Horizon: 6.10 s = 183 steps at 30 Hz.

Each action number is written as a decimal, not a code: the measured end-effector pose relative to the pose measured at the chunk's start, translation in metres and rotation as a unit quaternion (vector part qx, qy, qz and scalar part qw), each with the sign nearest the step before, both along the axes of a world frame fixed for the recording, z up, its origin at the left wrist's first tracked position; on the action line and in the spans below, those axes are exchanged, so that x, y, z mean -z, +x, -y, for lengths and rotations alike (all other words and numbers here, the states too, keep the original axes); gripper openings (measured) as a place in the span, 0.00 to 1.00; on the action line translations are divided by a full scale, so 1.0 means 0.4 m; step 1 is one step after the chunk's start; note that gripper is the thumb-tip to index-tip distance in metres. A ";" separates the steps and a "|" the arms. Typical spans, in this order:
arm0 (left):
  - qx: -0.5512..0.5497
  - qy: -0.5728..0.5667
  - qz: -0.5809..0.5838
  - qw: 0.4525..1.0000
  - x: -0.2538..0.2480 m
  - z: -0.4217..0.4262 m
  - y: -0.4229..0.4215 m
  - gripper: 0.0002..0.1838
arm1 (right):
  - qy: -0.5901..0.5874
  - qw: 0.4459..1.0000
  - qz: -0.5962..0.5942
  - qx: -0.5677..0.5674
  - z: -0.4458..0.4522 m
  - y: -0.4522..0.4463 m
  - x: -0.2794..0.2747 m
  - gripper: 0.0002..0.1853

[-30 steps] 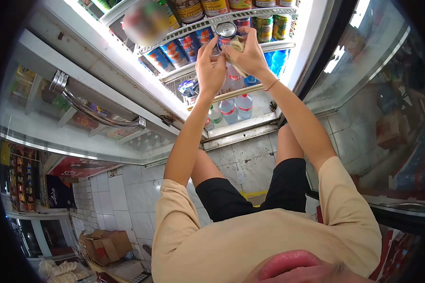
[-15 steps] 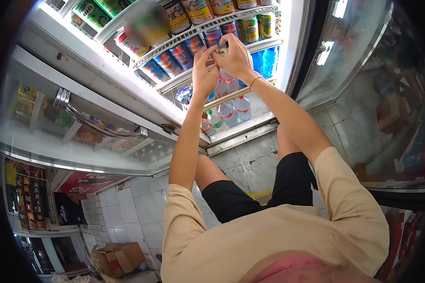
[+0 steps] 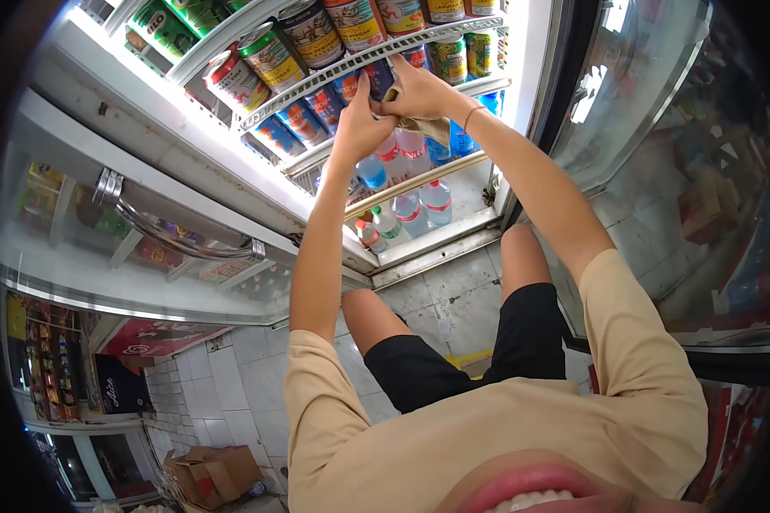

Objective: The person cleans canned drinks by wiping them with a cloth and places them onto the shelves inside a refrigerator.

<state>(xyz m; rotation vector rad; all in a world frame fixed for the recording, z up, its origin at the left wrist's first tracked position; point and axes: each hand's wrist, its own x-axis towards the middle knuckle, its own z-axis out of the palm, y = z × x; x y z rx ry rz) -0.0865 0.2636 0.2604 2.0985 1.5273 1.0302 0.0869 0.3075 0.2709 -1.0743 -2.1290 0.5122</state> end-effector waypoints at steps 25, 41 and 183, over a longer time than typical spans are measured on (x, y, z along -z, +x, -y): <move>-0.004 0.106 0.050 0.993 0.067 0.079 0.046 0.50 | 0.004 0.979 -0.177 -0.105 0.056 0.043 0.085 0.63; 0.062 0.245 0.148 0.956 0.104 0.155 0.105 0.39 | 0.131 0.938 -0.320 -0.012 0.101 0.014 0.071 0.38; 0.019 -0.313 0.776 0.547 0.677 0.549 0.140 0.32 | -0.030 0.998 -0.030 -0.048 0.681 0.047 0.461 0.21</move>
